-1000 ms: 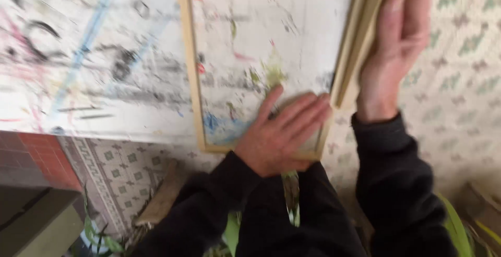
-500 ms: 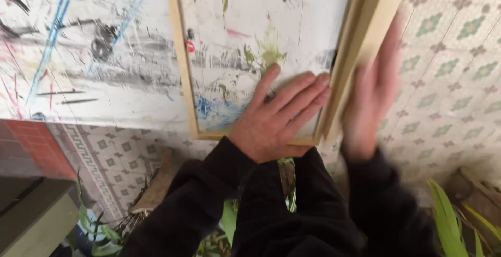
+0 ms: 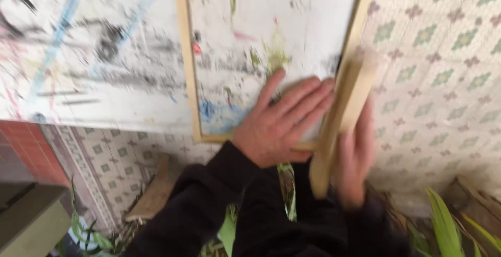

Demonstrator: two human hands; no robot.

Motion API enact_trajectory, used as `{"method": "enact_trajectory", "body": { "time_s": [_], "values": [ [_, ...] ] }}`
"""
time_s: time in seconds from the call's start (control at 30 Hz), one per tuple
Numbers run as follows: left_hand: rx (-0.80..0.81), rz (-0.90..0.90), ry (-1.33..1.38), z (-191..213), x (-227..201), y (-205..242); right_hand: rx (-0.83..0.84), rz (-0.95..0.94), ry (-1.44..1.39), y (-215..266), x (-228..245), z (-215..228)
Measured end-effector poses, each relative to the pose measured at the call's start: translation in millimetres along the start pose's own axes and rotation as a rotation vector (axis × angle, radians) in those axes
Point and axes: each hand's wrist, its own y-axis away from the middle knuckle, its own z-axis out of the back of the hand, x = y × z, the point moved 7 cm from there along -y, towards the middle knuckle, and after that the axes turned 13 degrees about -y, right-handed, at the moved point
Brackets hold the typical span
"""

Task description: Sanding the wooden edges and surface of a picture frame using a sanding block on a workbench.

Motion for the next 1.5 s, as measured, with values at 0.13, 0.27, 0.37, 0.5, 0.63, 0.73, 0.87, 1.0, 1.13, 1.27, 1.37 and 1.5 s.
{"method": "enact_trajectory", "body": {
  "time_s": [0.13,0.27,0.37,0.5,0.63,0.73,0.87,1.0,1.13,1.27,1.37,1.5],
  "values": [
    [-0.027,0.066,-0.016,19.9,-5.3,10.5,-0.037,-0.097,-0.047,16.3,1.1,-8.9],
    [0.047,0.018,-0.178,14.8,7.2,-6.4,0.103,0.166,-0.112,-122.8,9.2,-19.3],
    [0.118,-0.019,-0.030,6.1,-8.4,1.8,0.058,0.137,-0.016,-56.6,3.7,-2.3],
    [-0.029,0.045,-0.061,16.9,3.6,1.1,0.064,-0.183,-0.035,41.6,-13.5,-4.1],
    [0.000,-0.020,-0.110,15.0,-2.5,1.1,0.084,0.019,-0.096,-53.4,0.5,-18.0],
    [0.088,0.029,-0.057,14.7,1.1,-0.4,0.087,0.125,-0.208,-113.3,-1.5,-30.4],
    [-0.116,-0.058,-0.148,18.0,-7.7,-1.2,0.056,-0.017,-0.085,-8.0,-4.8,-8.9],
    [-0.020,0.044,-0.169,24.2,0.5,0.7,0.166,0.102,-0.012,13.1,15.3,-22.1],
    [-0.053,-0.015,-0.180,12.0,1.0,2.9,0.073,-0.229,-0.190,-107.2,-2.9,-37.9],
    [0.008,0.012,-0.187,14.7,-6.3,6.2,0.094,-0.338,0.009,-43.8,-10.9,-24.9],
    [0.028,0.043,-0.262,12.9,3.7,-1.5,0.187,0.150,-0.173,35.5,14.9,-10.0],
    [-0.026,0.022,-0.171,16.8,-1.4,8.6,0.176,0.088,-0.214,-9.2,-11.8,-19.8]
  ]
}}
